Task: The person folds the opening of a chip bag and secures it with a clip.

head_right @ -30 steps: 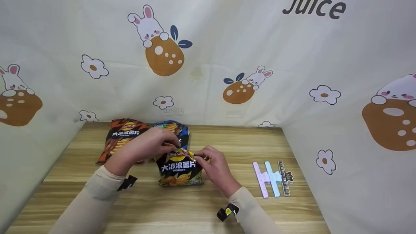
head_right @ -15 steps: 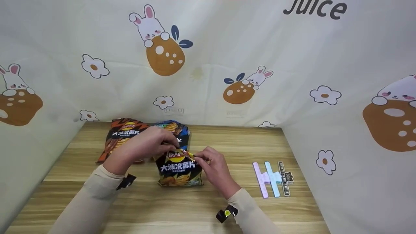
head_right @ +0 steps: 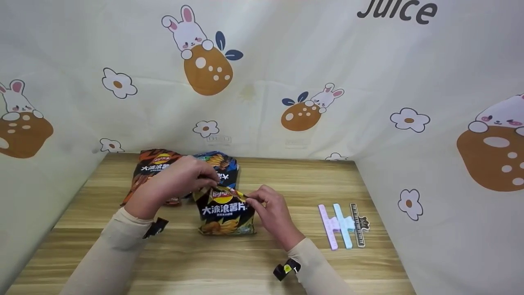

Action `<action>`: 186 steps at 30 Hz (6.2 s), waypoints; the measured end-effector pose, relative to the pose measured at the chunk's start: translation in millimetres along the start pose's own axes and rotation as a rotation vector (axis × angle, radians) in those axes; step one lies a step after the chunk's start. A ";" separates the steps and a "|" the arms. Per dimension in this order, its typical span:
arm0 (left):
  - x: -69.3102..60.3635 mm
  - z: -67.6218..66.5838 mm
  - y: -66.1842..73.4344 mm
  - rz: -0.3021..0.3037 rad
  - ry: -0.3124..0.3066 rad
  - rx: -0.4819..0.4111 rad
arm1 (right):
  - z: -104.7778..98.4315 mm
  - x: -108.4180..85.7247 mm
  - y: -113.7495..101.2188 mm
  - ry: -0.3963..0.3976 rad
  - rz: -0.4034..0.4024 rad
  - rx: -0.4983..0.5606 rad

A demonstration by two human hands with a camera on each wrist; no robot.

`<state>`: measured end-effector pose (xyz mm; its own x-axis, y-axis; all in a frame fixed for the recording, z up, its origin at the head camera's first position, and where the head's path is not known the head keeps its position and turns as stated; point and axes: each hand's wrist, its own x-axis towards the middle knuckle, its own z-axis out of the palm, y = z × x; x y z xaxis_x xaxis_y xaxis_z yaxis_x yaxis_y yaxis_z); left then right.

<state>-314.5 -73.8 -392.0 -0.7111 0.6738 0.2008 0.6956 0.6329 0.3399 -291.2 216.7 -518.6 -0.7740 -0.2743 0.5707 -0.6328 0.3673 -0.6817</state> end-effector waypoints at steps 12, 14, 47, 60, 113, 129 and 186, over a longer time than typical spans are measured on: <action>0.9 1.4 0.9 0.004 0.010 0.017 | 0.2 -2.3 3.2 0.009 0.020 0.025; 1.1 1.7 0.8 0.003 0.010 0.015 | 0.5 -3.2 3.8 0.010 0.025 0.041; 0.1 1.9 -4.5 0.013 0.026 -0.001 | -149.6 -32.5 25.1 -0.252 0.625 -0.786; 0.9 4.1 -6.2 0.035 0.034 -0.009 | -176.3 -31.5 32.0 -0.377 0.773 -0.799; 1.2 7.5 -7.2 0.018 0.049 0.002 | -142.8 -54.3 54.6 -0.276 0.686 -0.784; 1.6 6.1 -5.2 -0.023 0.032 -0.016 | -129.4 -35.4 43.2 -0.062 0.628 -0.429; 3.1 6.7 -5.4 0.023 0.047 0.001 | -56.7 31.9 -43.5 -0.162 0.265 -0.058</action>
<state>-319.7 -72.6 -399.4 -0.6988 0.6697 0.2514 0.7121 0.6180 0.3333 -287.1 242.4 -444.7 -0.9083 -0.2988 0.2927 -0.4096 0.4937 -0.7671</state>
